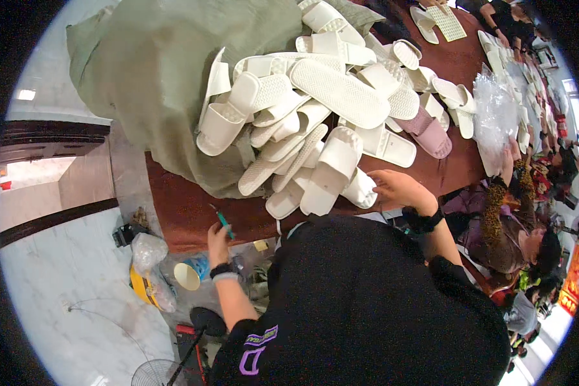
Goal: Sort and organize white shoe soles from a large bag onto a workstation table and into plastic bags.
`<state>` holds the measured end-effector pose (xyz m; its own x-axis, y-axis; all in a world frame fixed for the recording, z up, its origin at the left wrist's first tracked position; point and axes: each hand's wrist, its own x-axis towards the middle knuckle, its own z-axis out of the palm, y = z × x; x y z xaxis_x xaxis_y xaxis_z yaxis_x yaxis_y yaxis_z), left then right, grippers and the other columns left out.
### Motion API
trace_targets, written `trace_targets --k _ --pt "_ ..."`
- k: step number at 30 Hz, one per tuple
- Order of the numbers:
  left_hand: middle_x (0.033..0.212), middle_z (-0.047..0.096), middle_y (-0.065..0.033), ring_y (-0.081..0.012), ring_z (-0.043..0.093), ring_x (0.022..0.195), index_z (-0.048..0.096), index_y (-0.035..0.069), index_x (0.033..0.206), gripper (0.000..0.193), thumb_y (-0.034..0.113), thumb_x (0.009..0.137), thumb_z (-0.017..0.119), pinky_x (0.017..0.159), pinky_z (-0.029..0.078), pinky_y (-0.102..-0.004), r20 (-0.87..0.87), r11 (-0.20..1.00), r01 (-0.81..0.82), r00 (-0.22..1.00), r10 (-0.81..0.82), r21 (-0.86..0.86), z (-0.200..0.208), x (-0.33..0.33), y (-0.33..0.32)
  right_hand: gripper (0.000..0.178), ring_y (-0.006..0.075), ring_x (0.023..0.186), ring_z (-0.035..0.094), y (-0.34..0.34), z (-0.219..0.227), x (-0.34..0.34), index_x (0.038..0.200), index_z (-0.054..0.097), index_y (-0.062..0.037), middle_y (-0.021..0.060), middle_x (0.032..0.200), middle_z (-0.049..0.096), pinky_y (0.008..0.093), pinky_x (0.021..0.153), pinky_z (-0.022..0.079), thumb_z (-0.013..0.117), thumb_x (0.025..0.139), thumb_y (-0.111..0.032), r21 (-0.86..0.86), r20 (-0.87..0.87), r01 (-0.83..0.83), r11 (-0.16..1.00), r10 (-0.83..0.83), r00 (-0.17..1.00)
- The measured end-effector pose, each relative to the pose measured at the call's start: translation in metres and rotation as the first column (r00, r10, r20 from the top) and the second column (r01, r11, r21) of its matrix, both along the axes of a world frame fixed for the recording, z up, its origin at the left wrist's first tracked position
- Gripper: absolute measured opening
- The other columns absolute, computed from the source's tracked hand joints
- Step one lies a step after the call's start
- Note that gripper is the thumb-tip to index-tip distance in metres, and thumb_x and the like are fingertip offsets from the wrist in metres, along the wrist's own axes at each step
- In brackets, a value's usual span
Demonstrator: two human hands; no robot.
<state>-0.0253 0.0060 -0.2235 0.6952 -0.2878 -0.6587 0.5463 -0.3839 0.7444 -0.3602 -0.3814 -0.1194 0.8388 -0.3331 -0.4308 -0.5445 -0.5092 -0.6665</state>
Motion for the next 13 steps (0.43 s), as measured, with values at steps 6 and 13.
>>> trace_targets --k 6,13 --pt "0.112 0.055 -0.0109 -0.0227 0.057 0.099 0.041 -0.002 0.124 0.055 0.007 0.077 0.067 0.085 0.046 -0.0349 0.099 0.928 0.107 0.992 -0.076 -0.358 0.104 -0.033 -0.009 0.033 0.0230 0.092 0.061 0.012 0.026 0.027 0.117 0.053 -0.0035 0.0142 0.101 0.063 0.0330 0.080 0.048 0.055 0.089 -0.021 0.443 0.097 0.049 0.895 -0.102 0.990" --pt "0.120 0.052 -0.0157 -0.0310 0.054 0.108 0.038 -0.001 0.128 0.059 0.008 0.078 0.068 0.091 0.045 -0.0434 -0.090 0.683 0.289 0.883 -0.462 -0.671 0.157 -0.083 -0.154 0.040 0.0115 0.099 0.055 0.041 0.017 0.068 0.129 0.042 -0.0072 0.0077 0.109 0.059 0.0253 0.082 0.045 0.053 0.092 -0.017 0.850 0.269 -0.073 0.522 -0.312 0.911"
